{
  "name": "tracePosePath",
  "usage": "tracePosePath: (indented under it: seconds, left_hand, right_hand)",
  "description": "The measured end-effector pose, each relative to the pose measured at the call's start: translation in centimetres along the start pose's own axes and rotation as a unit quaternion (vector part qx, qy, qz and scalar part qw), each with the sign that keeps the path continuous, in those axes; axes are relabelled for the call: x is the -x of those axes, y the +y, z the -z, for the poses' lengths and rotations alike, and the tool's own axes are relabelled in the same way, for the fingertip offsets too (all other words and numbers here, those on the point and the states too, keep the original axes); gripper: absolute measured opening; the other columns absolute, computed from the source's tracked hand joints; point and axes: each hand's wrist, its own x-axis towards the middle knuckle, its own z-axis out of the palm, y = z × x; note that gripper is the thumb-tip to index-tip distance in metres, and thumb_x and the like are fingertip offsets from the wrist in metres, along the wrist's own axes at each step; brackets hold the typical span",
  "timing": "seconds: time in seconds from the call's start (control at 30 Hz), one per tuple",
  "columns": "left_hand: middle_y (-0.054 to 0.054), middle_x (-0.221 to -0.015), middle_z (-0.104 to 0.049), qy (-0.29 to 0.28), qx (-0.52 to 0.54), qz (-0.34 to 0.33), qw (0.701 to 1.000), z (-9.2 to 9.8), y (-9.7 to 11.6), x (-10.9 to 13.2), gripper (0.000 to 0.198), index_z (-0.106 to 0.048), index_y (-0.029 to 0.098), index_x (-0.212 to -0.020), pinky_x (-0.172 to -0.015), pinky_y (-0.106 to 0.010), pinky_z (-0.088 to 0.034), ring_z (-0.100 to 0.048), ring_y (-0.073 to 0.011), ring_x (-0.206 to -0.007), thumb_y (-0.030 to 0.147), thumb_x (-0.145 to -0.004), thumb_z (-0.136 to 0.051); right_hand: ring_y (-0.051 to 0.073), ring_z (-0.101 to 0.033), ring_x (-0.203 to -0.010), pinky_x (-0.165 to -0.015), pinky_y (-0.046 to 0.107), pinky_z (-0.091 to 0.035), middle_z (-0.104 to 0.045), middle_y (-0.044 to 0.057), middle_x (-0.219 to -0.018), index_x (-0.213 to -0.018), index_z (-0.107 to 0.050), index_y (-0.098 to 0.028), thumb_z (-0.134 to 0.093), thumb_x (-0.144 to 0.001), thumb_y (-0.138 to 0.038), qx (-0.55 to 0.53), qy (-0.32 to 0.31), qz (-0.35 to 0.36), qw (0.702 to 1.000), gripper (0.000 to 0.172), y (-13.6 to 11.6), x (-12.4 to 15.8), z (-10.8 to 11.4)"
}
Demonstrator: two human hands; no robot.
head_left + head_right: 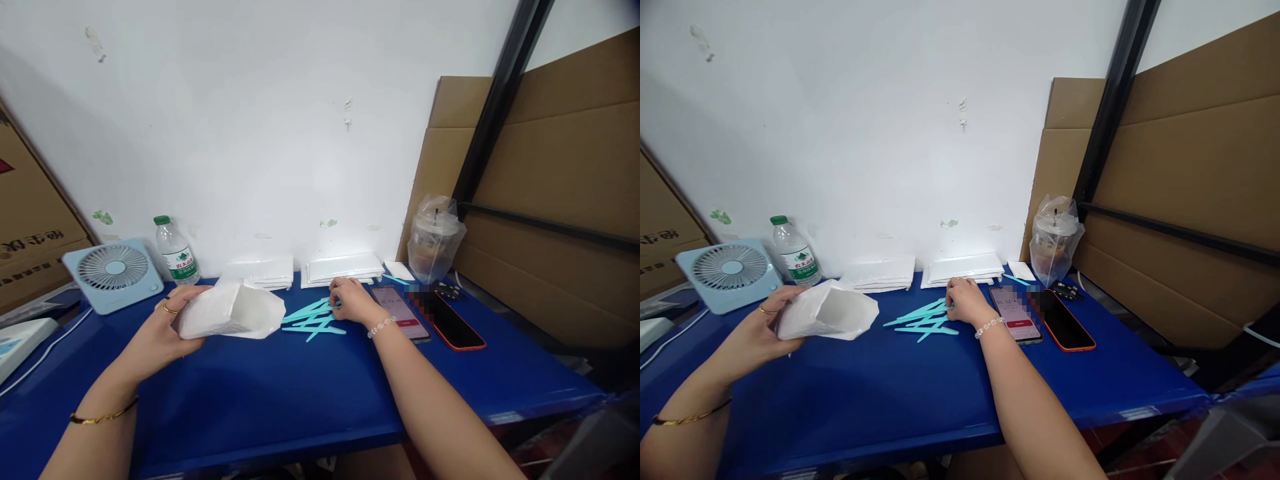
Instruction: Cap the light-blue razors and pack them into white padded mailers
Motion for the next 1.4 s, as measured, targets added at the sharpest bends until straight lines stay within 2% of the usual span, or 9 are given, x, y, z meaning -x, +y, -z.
tracePosePath:
  seconds: [0.2, 0.33, 0.43, 0.6, 0.73, 0.83, 0.93, 1.17, 1.4]
  left_hand:
    - [-0.01, -0.126, -0.054, -0.131, -0.172, 0.101, 0.971, -1.9, -3.5, -0.4, 0.07, -0.044, 0.03, -0.131, -0.101, -0.055, -0.022, -0.042, -0.0356, -0.122, 0.025, -0.062, -0.056]
    - [-0.017, -0.143, -0.033, -0.161, -0.167, 0.139, 0.963, -2.6, -3.4, -1.7, 0.103, -0.021, 0.02, -0.144, -0.102, -0.059, -0.017, -0.019, -0.0397, -0.135, 0.044, -0.055, -0.067]
    - [-0.013, -0.148, -0.025, -0.187, -0.032, 0.015, 0.982, -4.0, 0.8, -3.6, 0.092, -0.018, 0.017, -0.144, -0.107, -0.041, -0.023, -0.025, -0.0279, -0.135, 0.058, -0.071, -0.054]
    - [-0.014, -0.149, -0.021, -0.229, 0.06, -0.069, 0.969, -10.2, 8.3, -6.0, 0.076, -0.026, 0.014, -0.142, -0.108, -0.037, -0.023, -0.018, -0.0269, -0.137, 0.06, -0.083, -0.041]
    - [-0.014, -0.148, -0.024, -0.253, 0.053, -0.087, 0.962, -13.5, 9.3, -5.8, 0.068, -0.03, 0.017, -0.141, -0.108, -0.045, -0.021, -0.018, -0.0297, -0.137, 0.058, -0.087, -0.035]
    - [-0.014, -0.141, -0.038, -0.212, 0.051, -0.113, 0.969, -13.2, 8.8, -5.3, 0.058, -0.041, 0.017, -0.136, -0.105, -0.04, -0.027, -0.031, -0.0281, -0.131, 0.052, -0.089, -0.037]
    - [-0.011, -0.123, -0.054, -0.175, 0.064, -0.114, 0.976, -12.6, 8.5, -5.2, 0.046, -0.055, 0.02, -0.123, -0.095, -0.037, -0.038, -0.046, -0.0262, -0.116, 0.045, -0.089, -0.039]
    - [-0.005, -0.092, -0.062, -0.145, 0.099, -0.056, 0.983, -13.4, 8.1, -6.3, 0.02, -0.065, 0.021, -0.092, -0.076, -0.029, -0.044, -0.056, -0.0192, -0.087, 0.027, -0.083, -0.048]
    - [-0.004, -0.095, -0.064, -0.136, 0.06, -0.073, 0.986, -13.4, 7.8, -7.0, 0.021, -0.066, 0.021, -0.09, -0.078, -0.031, -0.04, -0.057, -0.0205, -0.091, 0.029, -0.086, -0.047]
  right_hand:
    - [0.019, -0.056, -0.092, -0.091, 0.034, -0.035, -0.058, 0.004, -0.102, -0.081, -0.067, -0.02, -0.068, -0.065, -0.02, -0.066, -0.004, -0.008, 0.998, 0.016, 0.2, 0.2, 0.4]
    - [0.028, -0.041, -0.12, -0.097, 0.04, -0.034, -0.043, 0.008, -0.134, -0.132, -0.045, -0.026, -0.077, -0.055, -0.046, -0.142, -0.109, 0.002, 0.984, 0.085, 0.4, 0.7, 1.0]
    - [0.037, -0.026, -0.129, -0.101, 0.05, -0.028, -0.033, 0.01, -0.142, -0.14, -0.033, -0.029, -0.08, -0.041, -0.056, -0.12, -0.175, -0.026, 0.977, 0.113, 0.8, 0.9, 1.0]
    - [0.029, -0.044, -0.114, -0.093, 0.04, -0.039, -0.05, 0.009, -0.123, -0.13, -0.049, -0.025, -0.077, -0.049, -0.056, -0.129, -0.165, -0.002, 0.978, 0.091, 1.0, 0.8, 0.3]
    - [0.022, -0.056, -0.094, -0.081, 0.031, -0.046, -0.057, 0.007, -0.107, -0.117, -0.061, -0.022, -0.074, -0.06, -0.049, -0.151, -0.152, 0.016, 0.977, 0.065, 0.3, 0.6, 0.3]
    - [0.017, -0.059, -0.078, -0.069, 0.026, -0.046, -0.062, 0.004, -0.093, -0.099, -0.068, -0.022, -0.066, -0.073, -0.033, -0.167, -0.131, 0.007, 0.977, 0.029, -0.4, 0.6, 0.4]
    - [0.014, -0.057, -0.066, -0.059, 0.023, -0.044, -0.063, 0.002, -0.076, -0.083, -0.07, -0.019, -0.063, -0.072, -0.022, -0.165, -0.127, -0.01, 0.978, 0.013, -0.7, 0.5, 0.2]
    - [0.013, -0.054, -0.061, -0.054, 0.022, -0.04, -0.063, 0.001, -0.069, -0.075, -0.07, -0.018, -0.068, -0.066, -0.029, -0.204, -0.094, -0.041, 0.974, 0.014, -0.3, 0.1, -0.7]
    - [0.011, -0.052, -0.055, -0.051, 0.02, -0.039, -0.062, 0.001, -0.061, -0.075, -0.07, -0.015, -0.066, -0.068, -0.036, -0.282, -0.099, -0.102, 0.949, 0.023, 0.0, -0.4, -1.3]
